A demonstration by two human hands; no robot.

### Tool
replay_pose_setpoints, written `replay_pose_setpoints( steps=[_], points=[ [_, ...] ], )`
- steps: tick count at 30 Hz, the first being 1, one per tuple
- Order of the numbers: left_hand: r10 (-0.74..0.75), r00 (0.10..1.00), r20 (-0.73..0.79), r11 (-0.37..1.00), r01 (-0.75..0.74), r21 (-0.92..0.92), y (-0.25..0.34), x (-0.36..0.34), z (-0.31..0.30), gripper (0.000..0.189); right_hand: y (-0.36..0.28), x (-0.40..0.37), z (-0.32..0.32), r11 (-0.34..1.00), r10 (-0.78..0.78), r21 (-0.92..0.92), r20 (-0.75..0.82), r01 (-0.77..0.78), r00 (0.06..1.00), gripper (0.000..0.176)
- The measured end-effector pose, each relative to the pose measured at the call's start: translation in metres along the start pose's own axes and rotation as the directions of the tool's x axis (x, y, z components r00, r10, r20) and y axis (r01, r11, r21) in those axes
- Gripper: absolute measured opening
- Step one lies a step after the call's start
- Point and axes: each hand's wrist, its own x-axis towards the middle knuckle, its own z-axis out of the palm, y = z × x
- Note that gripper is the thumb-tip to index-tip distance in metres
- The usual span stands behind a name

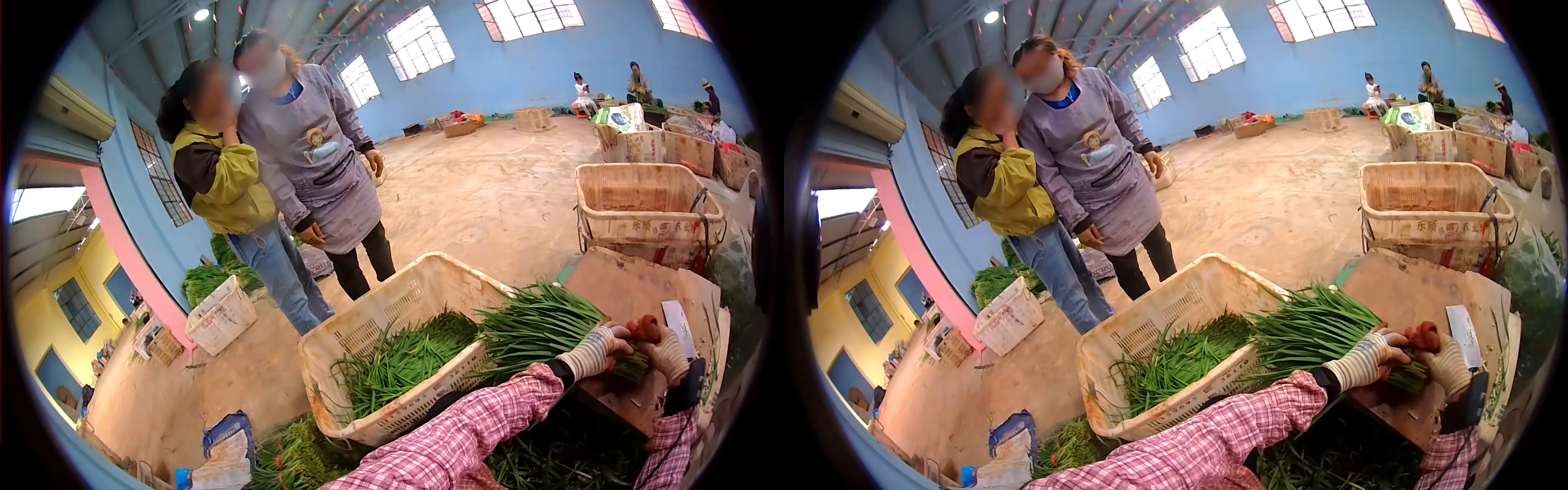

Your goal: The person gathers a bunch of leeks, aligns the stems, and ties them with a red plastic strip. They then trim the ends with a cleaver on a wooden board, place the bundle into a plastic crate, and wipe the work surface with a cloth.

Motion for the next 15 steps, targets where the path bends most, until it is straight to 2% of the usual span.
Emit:
replay_pose_setpoints(
  steps=[2,3,6,7,8,10,11,14,15],
  points=[
    [0.016,0.999,-0.029,1.0,-0.016,-0.023,-0.001,-0.001,0.005,0.04,-0.001,-0.005,-0.032,0.981,0.139,-0.147,0.072,-0.127,0.988,0.017],
    [0.016,0.999,-0.037,0.999,-0.018,-0.035,-0.002,-0.001,0.008,0.04,-0.001,0.002,-0.038,0.991,0.019,-0.133,0.147,0.001,0.989,0.013],
    [0.013,0.999,-0.05,0.999,-0.014,-0.032,-0.002,0.0,0.007,0.04,-0.015,0.003,-0.036,0.998,0.065,-0.012,-0.074,-0.067,0.995,0.013],
    [0.003,0.999,-0.038,1.0,-0.003,-0.013,0.005,-0.001,0.001,0.039,-0.042,-0.003,-0.02,0.995,0.012,0.098,-0.045,-0.007,0.999,0.019],
    [-0.004,1.0,-0.024,1.0,0.004,0.004,0.009,-0.001,-0.003,0.039,-0.066,-0.008,-0.008,0.981,0.067,0.178,0.037,-0.072,0.997,0.026],
    [0.034,0.998,-0.05,0.999,-0.035,-0.023,0.004,0.0,0.002,0.039,-0.014,0.009,-0.002,0.992,0.11,0.051,0.117,-0.116,0.987,0.027],
    [0.043,0.997,-0.061,0.998,-0.045,-0.033,-0.002,0.0,0.007,0.039,0.001,0.011,0.004,0.962,0.051,0.263,0.091,-0.074,0.995,0.026],
    [0.063,0.992,-0.107,0.997,-0.066,-0.031,0.003,-0.001,0.005,0.039,0.015,0.012,-0.029,0.998,0.042,-0.049,0.124,-0.036,0.991,0.02],
    [0.07,0.99,-0.12,0.997,-0.074,-0.025,0.006,-0.003,0.0,0.038,0.022,0.016,-0.033,0.996,0.012,-0.085,0.067,-0.006,0.998,0.022]
  ],
)
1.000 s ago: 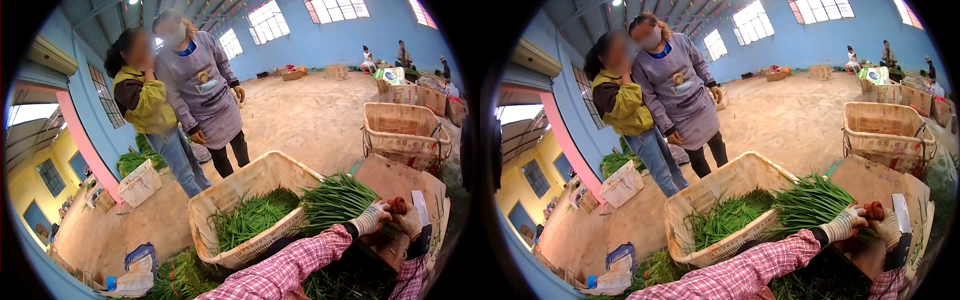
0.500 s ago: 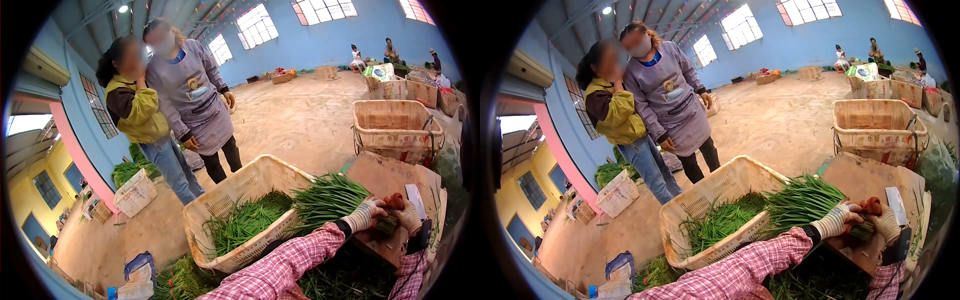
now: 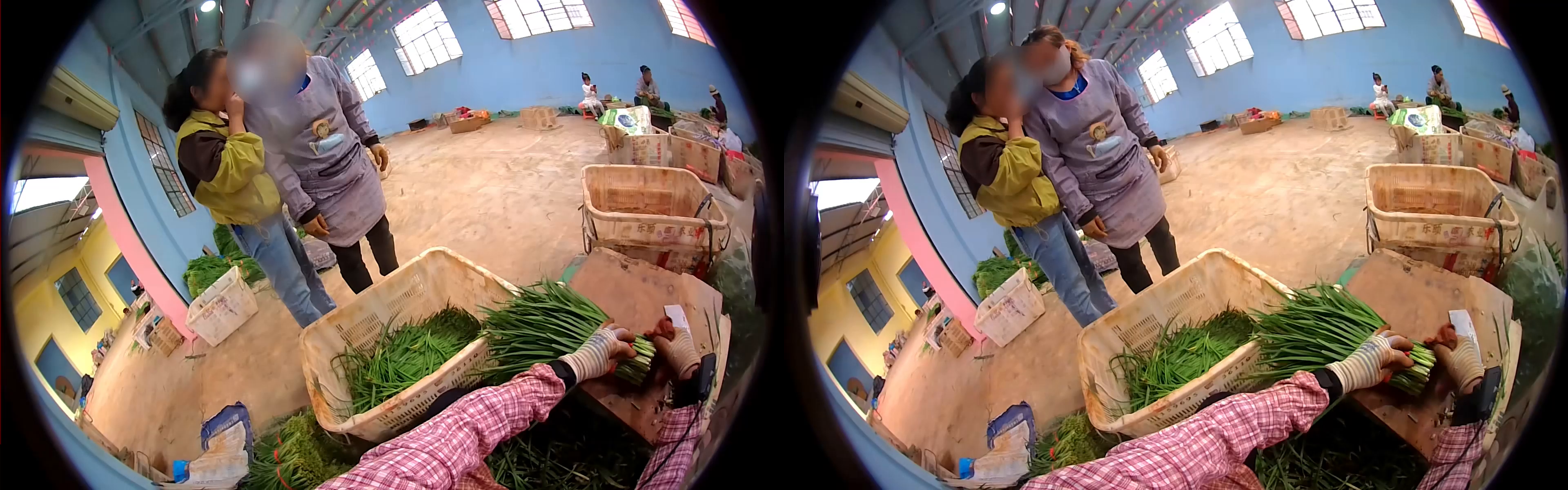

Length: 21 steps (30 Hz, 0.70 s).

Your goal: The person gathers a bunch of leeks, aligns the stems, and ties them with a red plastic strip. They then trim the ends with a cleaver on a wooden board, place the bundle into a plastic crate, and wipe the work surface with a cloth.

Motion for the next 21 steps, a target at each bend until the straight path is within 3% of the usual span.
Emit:
replay_pose_setpoints(
  steps=[1,3,4,5,6,7,8,9,10,11,12,13,15,16,17,18,19,20,21],
  points=[
    [-0.012,1.0,0.008,1.0,0.012,0.022,0.001,0.0,-0.009,0.039,-0.007,0.002,0.0,0.999,-0.025,-0.042,-0.06,0.023,0.998,0.029],
    [-0.033,0.998,0.059,0.999,0.034,-0.004,0.003,0.001,-0.01,0.039,-0.033,-0.008,0.0,0.947,-0.127,-0.313,-0.176,0.066,0.976,0.029],
    [0.093,0.995,-0.042,0.994,-0.091,0.054,-0.006,0.001,-0.001,0.041,-0.064,-0.018,0.009,0.971,-0.119,-0.218,-0.067,0.102,0.991,0.029],
    [-0.245,0.969,-0.011,0.916,0.228,-0.329,0.009,0.005,-0.006,0.022,-0.095,-0.027,0.019,0.987,-0.11,-0.115,0.042,0.114,0.993,0.029],
    [-0.087,0.996,-0.036,0.988,0.082,-0.13,0.007,0.008,-0.008,0.021,-0.035,-0.013,0.022,0.99,-0.089,0.108,0.014,0.087,0.996,0.021],
    [0.073,0.995,-0.061,0.994,-0.068,0.08,0.005,0.011,-0.009,0.019,-0.048,-0.022,0.008,0.991,-0.022,-0.134,-0.066,0.013,0.998,0.016],
    [0.126,0.988,-0.094,0.992,-0.123,0.043,0.003,0.014,-0.008,0.024,-0.064,-0.032,-0.005,0.93,0.044,-0.355,-0.145,-0.094,0.988,0.014],
    [-0.165,0.984,-0.062,0.981,0.158,-0.112,0.015,0.008,-0.006,0.028,-0.08,-0.038,-0.008,0.919,0.282,-0.223,-0.203,-0.325,0.938,0.014],
    [-0.184,0.969,-0.165,0.962,0.143,-0.234,0.0,0.004,0.01,0.033,-0.1,-0.045,-0.01,0.842,0.503,-0.077,-0.249,-0.534,0.828,0.023],
    [-0.187,0.982,-0.023,0.96,0.178,-0.218,-0.012,0.003,0.012,0.041,-0.087,-0.043,-0.001,0.973,0.158,-0.108,-0.331,-0.204,0.93,0.029],
    [-0.182,0.983,-0.003,0.972,0.18,-0.148,-0.004,0.005,0.007,0.043,-0.075,-0.041,0.007,0.969,-0.207,-0.202,-0.369,0.14,0.906,0.036],
    [-0.257,0.965,0.057,0.958,0.262,-0.113,-0.003,0.007,0.004,0.043,-0.06,-0.036,0.013,0.946,-0.159,-0.312,-0.198,0.092,0.967,0.051],
    [-0.212,0.976,0.045,0.976,0.214,-0.047,-0.009,0.007,0.003,0.043,-0.038,-0.03,0.024,0.924,-0.053,-0.381,-0.052,0.029,0.997,0.041],
    [-0.222,0.974,0.041,0.967,0.225,-0.115,-0.01,0.006,0.004,0.042,-0.06,-0.044,0.013,0.971,0.218,-0.088,-0.055,-0.222,0.974,0.029],
    [-0.217,0.975,0.055,0.969,0.222,-0.112,-0.01,0.006,0.002,0.045,-0.033,-0.034,-0.003,0.882,-0.028,-0.47,-0.127,-0.035,0.991,0.026],
    [-0.235,0.971,0.044,0.947,0.239,-0.214,-0.011,0.007,0.003,0.049,-0.064,-0.045,-0.007,0.926,0.152,-0.304,-0.24,-0.223,0.959,0.029],
    [-0.252,0.967,0.037,0.915,0.251,-0.315,-0.011,0.007,0.003,0.054,-0.059,-0.042,-0.014,0.861,0.049,-0.475,-0.278,-0.181,0.959,0.03],
    [-0.212,0.975,0.061,0.951,0.221,-0.215,-0.015,0.009,0.002,0.063,-0.055,-0.04,-0.02,0.758,-0.056,-0.632,-0.312,-0.163,0.948,0.031],
    [-0.232,0.971,0.061,0.945,0.24,-0.222,-0.013,0.012,0.004,0.067,-0.073,-0.045,-0.006,0.863,-0.161,-0.505,-0.318,-0.024,0.934,0.031]
  ],
)
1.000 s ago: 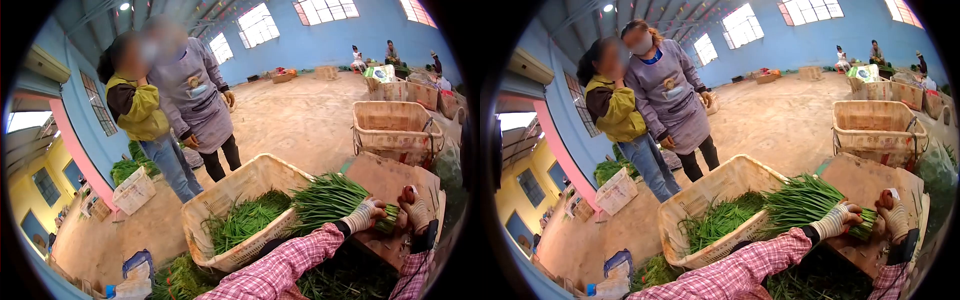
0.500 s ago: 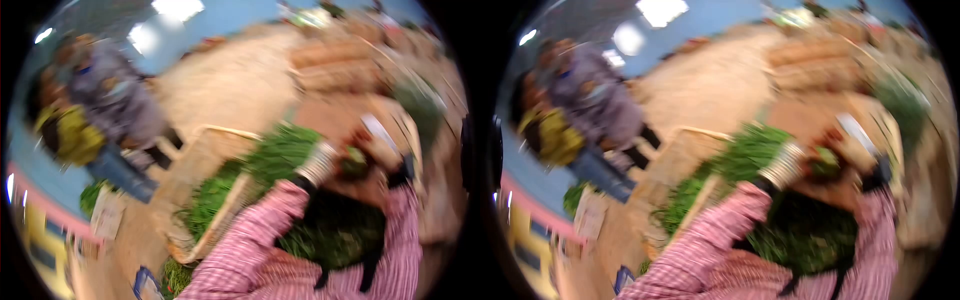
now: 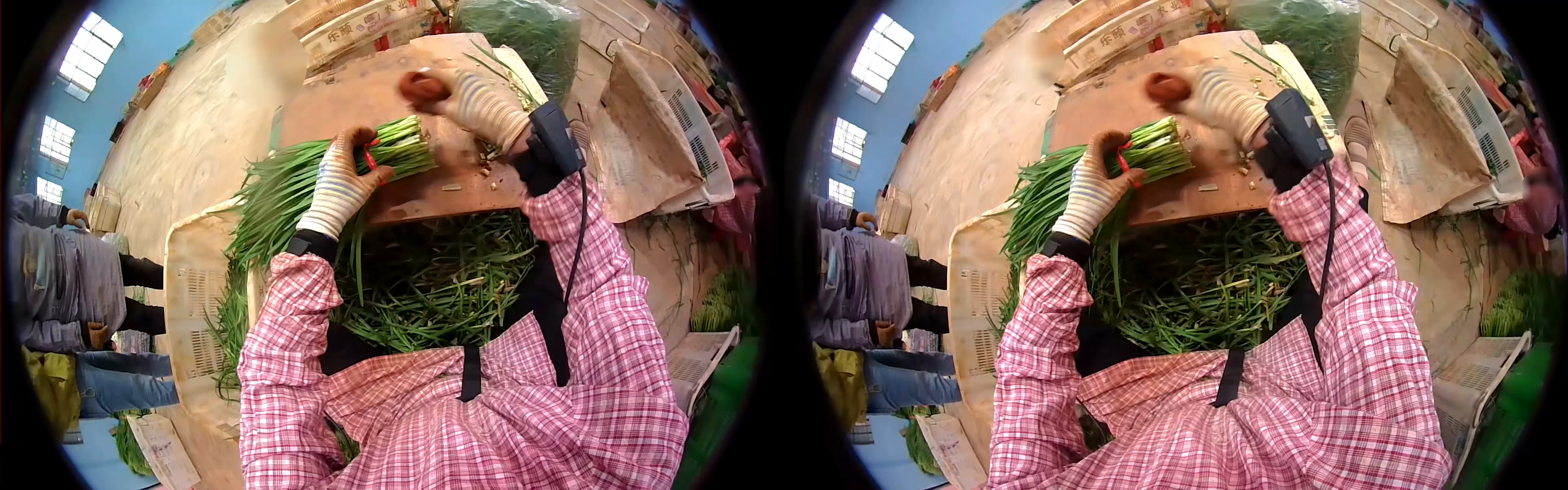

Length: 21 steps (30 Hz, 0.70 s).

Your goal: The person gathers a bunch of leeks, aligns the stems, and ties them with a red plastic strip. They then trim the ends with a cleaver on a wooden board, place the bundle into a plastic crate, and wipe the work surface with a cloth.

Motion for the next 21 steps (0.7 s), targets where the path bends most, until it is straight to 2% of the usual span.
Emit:
replay_pose_setpoints(
  steps=[2,3,4,6,7,8,10,12,13,14,15,16,17,18,19,20,21],
  points=[
    [-0.05,0.999,0.006,0.999,0.051,-0.008,0.01,0.002,-0.001,0.076,0.001,-0.009,0.03,0.97,-0.154,0.195,0.049,0.142,0.987,0.035],
    [-0.035,0.994,0.106,0.944,-0.002,0.331,0.03,0.005,-0.01,0.096,-0.006,-0.012,0.025,0.987,-0.121,0.136,0.325,0.08,0.938,0.041],
    [0.031,0.991,0.13,0.871,-0.091,0.483,0.032,0.001,-0.008,0.1,0.005,-0.012,0.033,0.972,-0.139,0.215,0.222,0.091,0.965,0.038],
    [0.155,0.97,0.186,0.638,-0.242,0.731,0.035,-0.001,-0.003,0.108,0.023,-0.01,0.019,0.992,0.127,-0.043,0.187,-0.121,0.974,0.035],
    [0.076,0.971,0.227,0.661,-0.22,0.718,0.029,0.002,-0.005,0.116,0.017,-0.014,0.011,0.992,0.12,0.04,-0.031,-0.119,0.992,0.037],
    [0.019,0.963,0.269,0.702,-0.204,0.683,0.023,0.01,-0.01,0.112,0.016,-0.014,-0.009,0.99,0.135,-0.025,-0.006,-0.136,0.991,0.043],
    [-0.069,0.939,0.338,0.74,-0.18,0.648,0.026,0.03,-0.023,0.104,0.027,-0.014,-0.021,0.988,0.034,0.156,-0.197,-0.003,0.98,0.046],
    [0.001,0.916,0.402,0.87,-0.199,0.452,0.027,0.051,-0.046,0.092,0.023,-0.019,-0.039,0.979,-0.041,0.168,-0.376,0.112,0.926,0.047],
    [-0.057,0.861,0.505,0.928,-0.141,0.345,0.031,0.065,-0.061,0.088,0.022,-0.016,-0.04,0.95,-0.003,0.291,-0.361,0.116,0.933,0.049],
    [-0.1,0.787,0.608,0.969,-0.063,0.241,0.038,0.078,-0.073,0.084,0.019,-0.016,-0.036,0.911,-0.037,0.38,-0.307,0.159,0.951,0.046],
    [-0.062,0.742,0.667,0.997,0.018,0.072,0.046,0.084,-0.078,0.081,-0.002,-0.017,-0.032,0.862,-0.074,0.47,-0.256,0.191,0.964,0.043],
    [-0.149,0.651,0.745,0.989,0.089,0.12,0.051,0.091,-0.079,0.081,-0.021,-0.017,-0.027,0.803,-0.111,0.557,-0.208,0.211,0.972,0.04],
    [-0.229,0.544,0.808,0.973,0.152,0.173,0.056,0.098,-0.079,0.081,-0.037,-0.013,-0.021,0.824,-0.245,0.495,-0.124,0.274,0.961,0.031],
    [-0.301,0.425,0.854,0.95,0.208,0.231,0.059,0.102,-0.079,0.08,-0.037,-0.007,-0.006,0.9,-0.382,0.199,-0.069,0.388,0.922,0.036],
    [-0.229,0.454,0.861,0.973,0.077,0.218,0.062,0.102,-0.077,0.082,-0.033,-0.012,-0.004,0.961,-0.176,0.243,0.176,0.131,0.968,0.04],
    [-0.245,0.39,0.888,0.968,0.148,0.202,0.057,0.101,-0.076,0.084,-0.03,-0.017,-0.002,0.967,0.032,0.219,0.416,-0.135,0.909,0.044],
    [-0.253,0.331,0.909,0.957,0.222,0.186,0.047,0.097,-0.076,0.086,-0.009,-0.024,0.004,0.912,0.111,0.311,0.439,-0.267,0.891,0.04]
  ],
)
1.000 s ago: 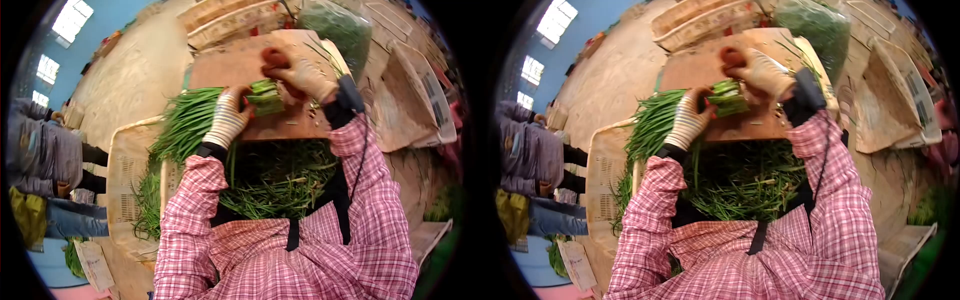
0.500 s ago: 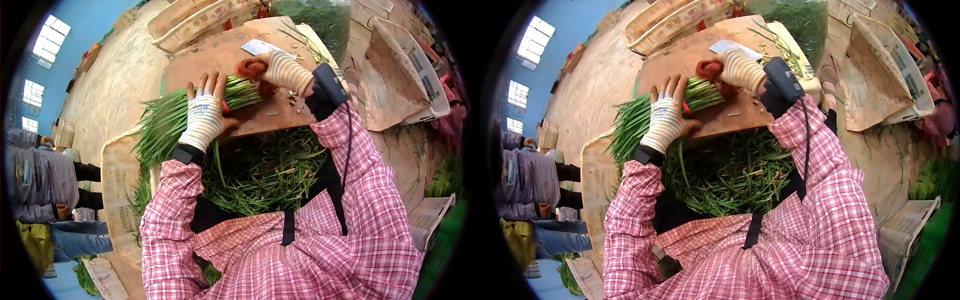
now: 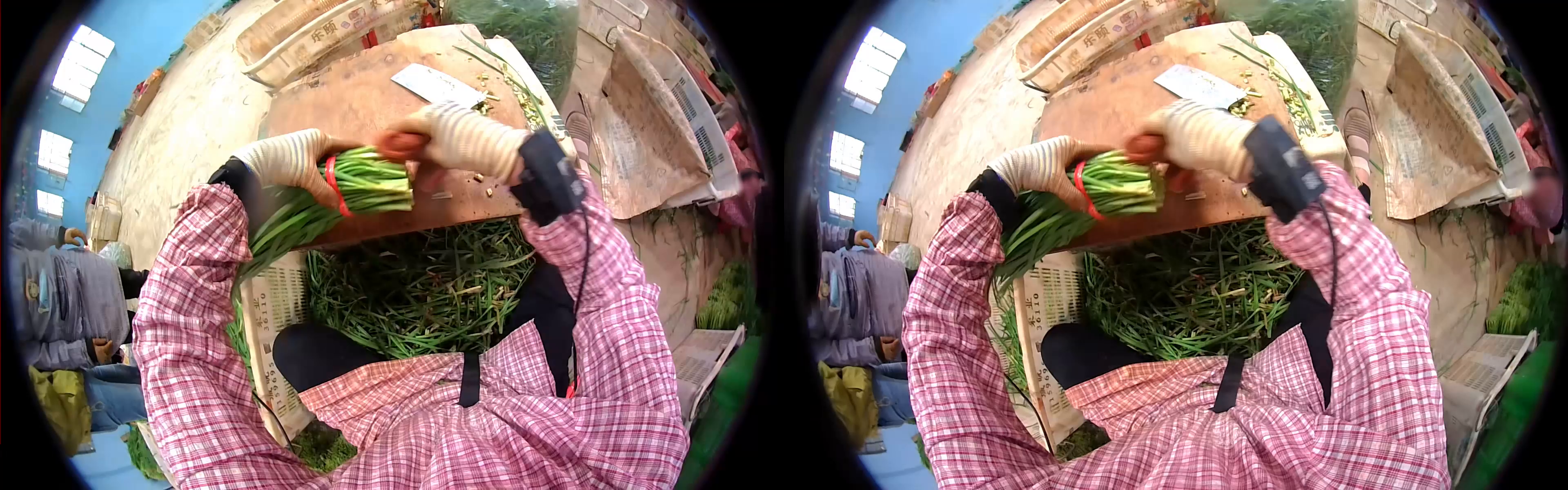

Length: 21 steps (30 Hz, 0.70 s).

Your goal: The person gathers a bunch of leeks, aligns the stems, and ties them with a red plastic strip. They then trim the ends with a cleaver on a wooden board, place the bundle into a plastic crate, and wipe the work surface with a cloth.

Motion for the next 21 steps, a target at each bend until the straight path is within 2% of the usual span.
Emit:
replay_pose_setpoints(
  steps=[1,2,4,5,6,7,8,9,10,11,13,14,15,17,18,19,20,21],
  points=[
    [-0.012,0.998,0.054,0.997,0.016,-0.075,-0.011,0.0,0.001,0.088,0.027,-0.002,-0.008,0.987,0.079,0.142,0.01,-0.08,0.997,0.035],
    [0.006,0.995,0.101,0.975,0.016,-0.22,-0.024,0.001,0.0,0.096,0.023,-0.009,-0.016,0.999,0.05,0.013,-0.085,-0.049,0.995,0.034],
    [-0.084,0.995,0.06,0.955,0.097,-0.281,-0.034,0.005,0.002,0.1,0.016,-0.022,-0.031,0.966,-0.011,-0.253,-0.271,-0.06,0.962,0.032],
    [-0.13,0.991,0.043,0.94,0.137,-0.311,-0.037,0.004,0.001,0.101,0.021,-0.023,-0.031,0.992,-0.052,-0.128,-0.364,0.006,0.93,0.032],
    [-0.15,0.987,-0.05,0.967,0.136,-0.215,-0.038,0.002,-0.002,0.104,0.021,-0.023,-0.029,0.997,-0.052,-0.065,-0.395,0.029,0.917,0.031],
    [-0.05,0.975,-0.217,0.998,0.059,0.037,-0.028,-0.006,-0.002,0.104,0.019,-0.024,-0.027,0.998,-0.052,-0.005,-0.425,0.056,0.904,0.031],
    [-0.085,0.93,-0.358,0.958,0.176,0.228,-0.016,-0.014,0.006,0.103,0.016,-0.025,-0.024,0.995,-0.05,0.058,-0.456,0.086,0.889,0.031],
    [-0.088,0.864,-0.495,0.865,0.312,0.392,0.008,-0.02,0.021,0.103,0.005,-0.023,-0.017,0.99,-0.132,-0.023,-0.489,0.139,0.862,0.031],
    [-0.11,0.88,-0.463,0.912,0.275,0.304,0.014,-0.022,0.031,0.099,-0.012,-0.018,-0.007,0.977,-0.214,-0.104,-0.513,0.187,0.831,0.03],
    [-0.083,0.887,-0.455,0.895,0.267,0.356,0.008,-0.018,0.041,0.093,-0.027,-0.009,0.003,0.955,-0.294,-0.185,-0.531,0.23,0.795,0.03],
    [0.2,0.745,-0.636,0.815,0.234,0.53,-0.021,0.001,0.072,0.089,-0.04,0.015,0.03,0.868,-0.49,-0.252,-0.301,0.427,0.818,0.029],
    [0.06,0.766,-0.639,0.844,0.302,0.442,-0.036,0.011,0.074,0.091,-0.027,0.033,0.05,0.712,-0.637,-0.532,-0.217,0.458,0.739,0.025],
    [0.076,0.736,-0.673,0.807,0.351,0.475,-0.037,0.012,0.078,0.093,-0.015,0.038,0.064,0.789,-0.455,-0.524,-0.15,0.319,0.878,0.026],
    [0.125,0.67,-0.732,0.723,0.444,0.53,-0.035,0.016,0.087,0.097,0.016,0.039,0.049,0.871,-0.416,-0.354,-0.158,0.342,0.896,0.025],
    [0.142,0.675,-0.724,0.76,0.394,0.517,-0.034,0.015,0.088,0.101,-0.003,0.021,0.029,0.938,-0.155,-0.333,-0.148,0.099,0.977,0.025],
    [0.128,0.674,-0.727,0.765,0.399,0.505,-0.033,0.015,0.09,0.102,0.013,0.019,0.014,0.917,-0.164,-0.39,-0.177,0.084,0.971,0.025],
    [0.116,0.674,-0.73,0.769,0.404,0.495,-0.032,0.015,0.091,0.102,0.01,0.011,0.006,0.994,0.066,-0.063,-0.277,-0.087,0.959,0.028],
    [0.11,0.67,-0.734,0.769,0.41,0.49,-0.031,0.015,0.089,0.103,0.008,0.014,0.001,0.988,-0.054,-0.155,-0.362,-0.003,0.93,0.028]
  ],
)
